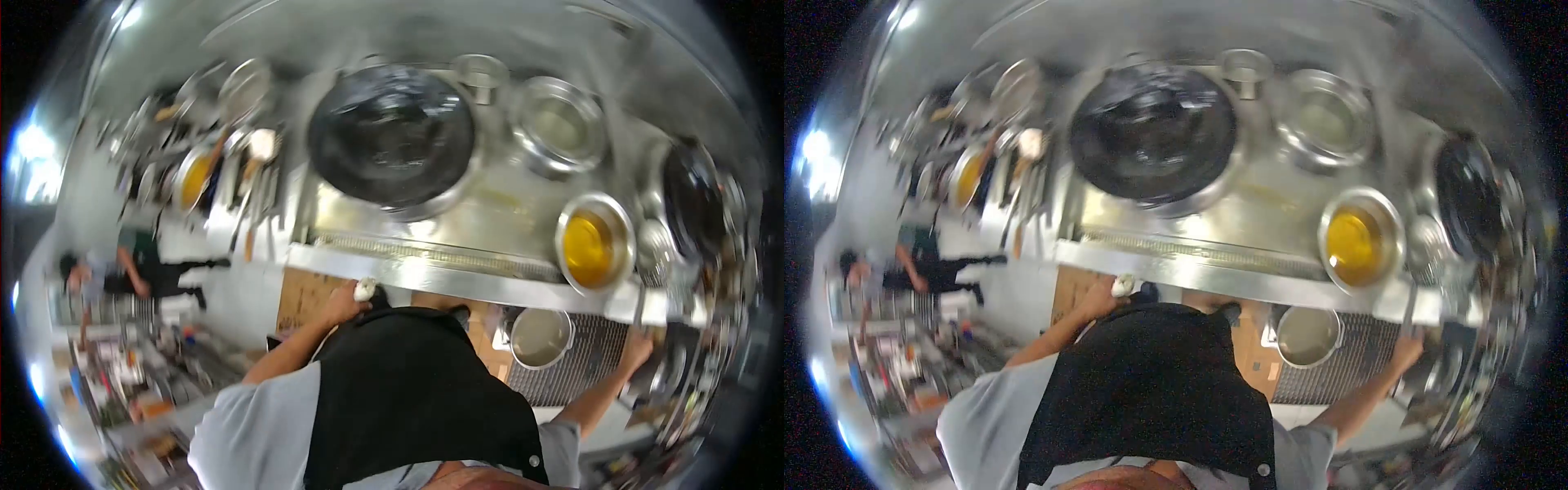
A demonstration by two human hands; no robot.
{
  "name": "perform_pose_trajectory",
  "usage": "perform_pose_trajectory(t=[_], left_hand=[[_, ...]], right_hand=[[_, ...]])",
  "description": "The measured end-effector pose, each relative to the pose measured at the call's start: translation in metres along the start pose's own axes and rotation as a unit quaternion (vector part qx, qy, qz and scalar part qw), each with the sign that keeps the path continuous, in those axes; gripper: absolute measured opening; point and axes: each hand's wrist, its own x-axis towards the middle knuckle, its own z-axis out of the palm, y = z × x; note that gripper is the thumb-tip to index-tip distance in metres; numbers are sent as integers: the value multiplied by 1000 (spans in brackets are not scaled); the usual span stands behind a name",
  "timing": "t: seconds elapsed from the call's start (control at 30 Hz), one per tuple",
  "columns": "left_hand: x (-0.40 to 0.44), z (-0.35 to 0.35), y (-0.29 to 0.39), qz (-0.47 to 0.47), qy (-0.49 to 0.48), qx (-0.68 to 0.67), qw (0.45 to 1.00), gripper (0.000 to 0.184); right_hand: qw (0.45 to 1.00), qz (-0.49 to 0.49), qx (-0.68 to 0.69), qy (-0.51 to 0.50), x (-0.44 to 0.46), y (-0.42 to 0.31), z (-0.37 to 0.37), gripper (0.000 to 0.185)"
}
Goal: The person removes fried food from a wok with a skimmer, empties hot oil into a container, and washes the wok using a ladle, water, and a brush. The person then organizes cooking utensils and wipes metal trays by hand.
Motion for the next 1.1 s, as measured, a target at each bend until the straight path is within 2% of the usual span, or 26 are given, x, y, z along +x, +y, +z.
perform_pose_trajectory(t=[0.07, 0.13, 0.17, 0.2, 0.23, 0.27, 0.3, 0.33, 0.4, 0.43, 0.47, 0.5, 0.53, 0.6, 0.67, 0.7, 0.73, 0.77, 0.8, 0.83, 0.87, 0.93, 0.97, 1.0, 1.07, 1.1], left_hand=[[-20, 4, -68, -53, 12, -48, 997, 68], [-38, 11, -158, -227, 10, -19, 974, 65], [-52, 11, -198, -303, 98, -48, 947, 58], [-68, 11, -241, -373, 181, -76, 907, 53], [-82, 12, -302, -373, 242, -248, 861, 50], [-88, 9, -355, -359, 295, -409, 786, 47], [-94, -8, -380, -333, 344, -528, 702, 47], [-99, -31, -399, -299, 384, -634, 600, 46], [-89, -84, -430, -242, 403, -654, 593, 43], [-72, -115, -437, -218, 420, -644, 601, 45], [-56, -139, -436, -200, 433, -634, 608, 47], [-44, -165, -434, -158, 417, -624, 641, 49], [-28, -190, -438, -114, 398, -612, 674, 51], [15, -222, -456, -59, 345, -583, 733, 54], [58, -233, -478, -133, 240, -563, 779, 56], [45, -266, -437, -174, 160, -603, 762, 57], [95, -224, -486, -84, 121, -603, 784, 52], [67, -255, -432, -103, 90, -619, 773, 44], [70, -251, -422, -37, 59, -610, 790, 40], [77, -234, -420, -14, 15, -645, 764, 39], [66, -242, -405, 11, -15, -636, 772, 41], [59, -234, -390, 13, -57, -642, 765, 44], [56, -234, -384, 34, -59, -650, 757, 47], [54, -235, -383, 54, -63, -656, 750, 50], [55, -244, -391, 56, -56, -632, 771, 54], [51, -264, -394, 51, -33, -556, 829, 58]], right_hand=[[990, 27, 35, 135, -7, -57, -29, 46], [945, 3, 225, 239, -46, -166, -51, 43], [928, -103, 275, 232, -57, -199, -46, 36], [921, -149, 312, 179, -90, -262, -51, 32], [907, -134, 387, 101, -130, -330, -53, 26], [855, -212, 469, 60, -156, -374, -25, 20], [849, -194, 483, -96, -211, -444, -34, 16], [802, -207, 516, -219, -252, -492, -12, 20], [717, -274, 471, -435, -343, -582, 43, 30], [641, -266, 451, -561, -395, -634, 40, 35], [613, -202, 405, -648, -443, -676, 64, 41], [578, -202, 377, -695, -483, -715, 79, 44], [543, -145, 375, -737, -520, -753, 97, 49], [542, -101, 367, -749, -577, -820, 138, 71], [558, -68, 369, -740, -616, -867, 165, 79], [539, -32, 378, -752, -631, -883, 181, 79], [519, 4, 387, -762, -642, -898, 189, 80], [540, 5, 372, -755, -651, -909, 184, 79], [559, 8, 355, -750, -660, -915, 173, 77], [570, 5, 344, -746, -666, -921, 162, 71], [574, 9, 339, -745, -667, -921, 169, 71], [561, 9, 375, -738, -670, -922, 187, 67], [603, 58, 408, -682, -676, -928, 171, 68], [608, 37, 445, -657, -682, -930, 183, 71], [615, 11, 475, -629, -682, -930, 179, 64], [615, 14, 477, -628, -679, -933, 165, 64]])
